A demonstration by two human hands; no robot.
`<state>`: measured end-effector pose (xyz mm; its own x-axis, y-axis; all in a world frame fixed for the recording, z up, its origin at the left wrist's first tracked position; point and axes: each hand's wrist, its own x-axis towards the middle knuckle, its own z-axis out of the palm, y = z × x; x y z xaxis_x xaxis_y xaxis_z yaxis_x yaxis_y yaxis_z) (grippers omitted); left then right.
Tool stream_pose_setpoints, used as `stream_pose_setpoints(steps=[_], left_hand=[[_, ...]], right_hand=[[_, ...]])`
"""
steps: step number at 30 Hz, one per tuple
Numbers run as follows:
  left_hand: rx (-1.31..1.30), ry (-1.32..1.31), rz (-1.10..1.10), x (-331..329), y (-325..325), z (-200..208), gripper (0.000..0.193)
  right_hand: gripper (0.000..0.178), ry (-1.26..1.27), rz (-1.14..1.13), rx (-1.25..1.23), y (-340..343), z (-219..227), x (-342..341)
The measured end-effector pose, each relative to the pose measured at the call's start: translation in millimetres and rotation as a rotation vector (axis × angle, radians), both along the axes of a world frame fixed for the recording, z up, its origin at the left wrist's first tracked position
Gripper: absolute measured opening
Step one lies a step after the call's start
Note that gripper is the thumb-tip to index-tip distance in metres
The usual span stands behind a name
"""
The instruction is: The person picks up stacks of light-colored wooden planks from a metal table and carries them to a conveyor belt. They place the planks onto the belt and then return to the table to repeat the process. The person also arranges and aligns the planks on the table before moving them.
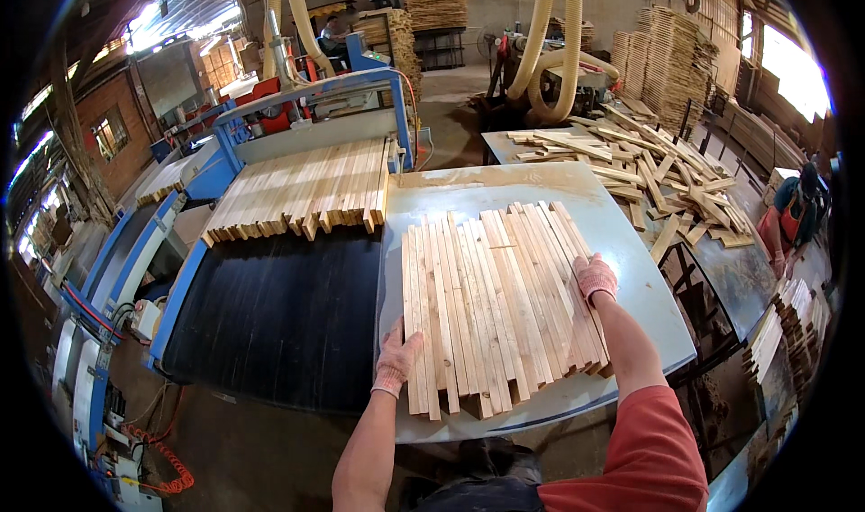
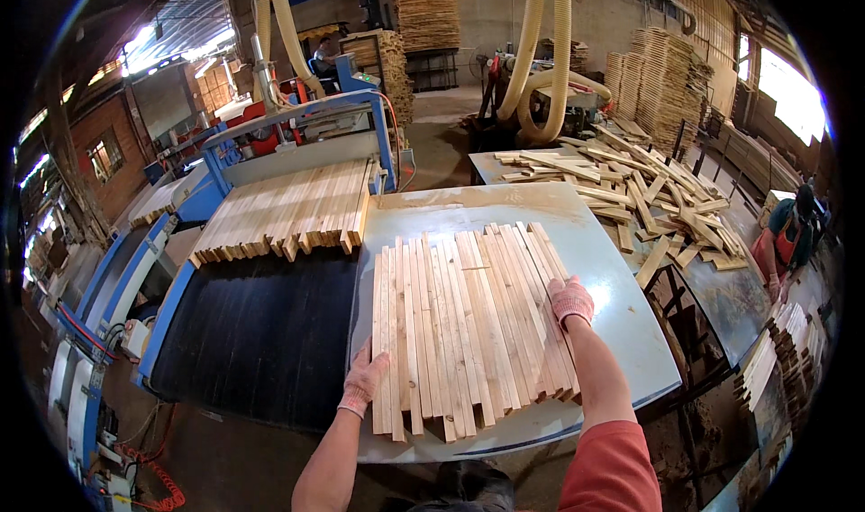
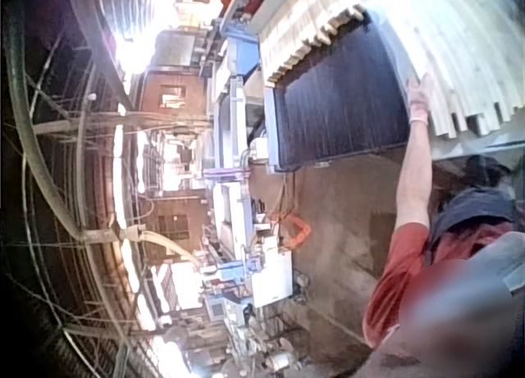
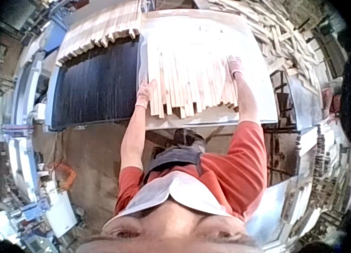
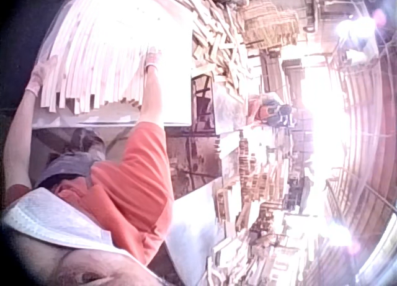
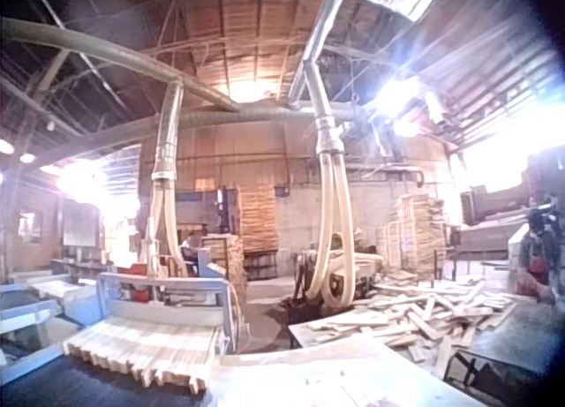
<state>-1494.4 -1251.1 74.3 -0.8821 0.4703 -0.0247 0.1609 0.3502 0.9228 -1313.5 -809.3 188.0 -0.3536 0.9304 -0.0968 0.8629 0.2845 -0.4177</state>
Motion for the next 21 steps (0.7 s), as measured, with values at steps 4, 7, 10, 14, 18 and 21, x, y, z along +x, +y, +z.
stream_pose_setpoints(steps=[4, 7, 10, 14, 18, 21], left_hand=[[-0.036, -0.026, 0.030, 2, 1, 0, 0.079], [-0.020, -0.013, 0.001, -1, -1, 0, 0.079], [0.019, -0.040, -0.012, 2, -2, 4, 0.077], [0.014, -0.037, 0.006, 4, 0, 5, 0.074], [0.011, 0.027, -0.015, 1, -1, -1, 0.073], [0.004, 0.064, -0.026, -1, -2, -3, 0.074]], right_hand=[[0.069, 0.028, -0.002, 0.036, -1, -3, 2], [0.068, 0.041, -0.011, 0.038, -5, -1, 1], [0.072, 0.015, 0.013, -0.052, -13, 14, 3], [0.072, 0.008, 0.004, -0.027, -5, 6, 2], [0.072, 0.005, 0.009, -0.027, -2, 2, 1], [0.069, 0.007, 0.000, 0.003, 3, -6, 0]])
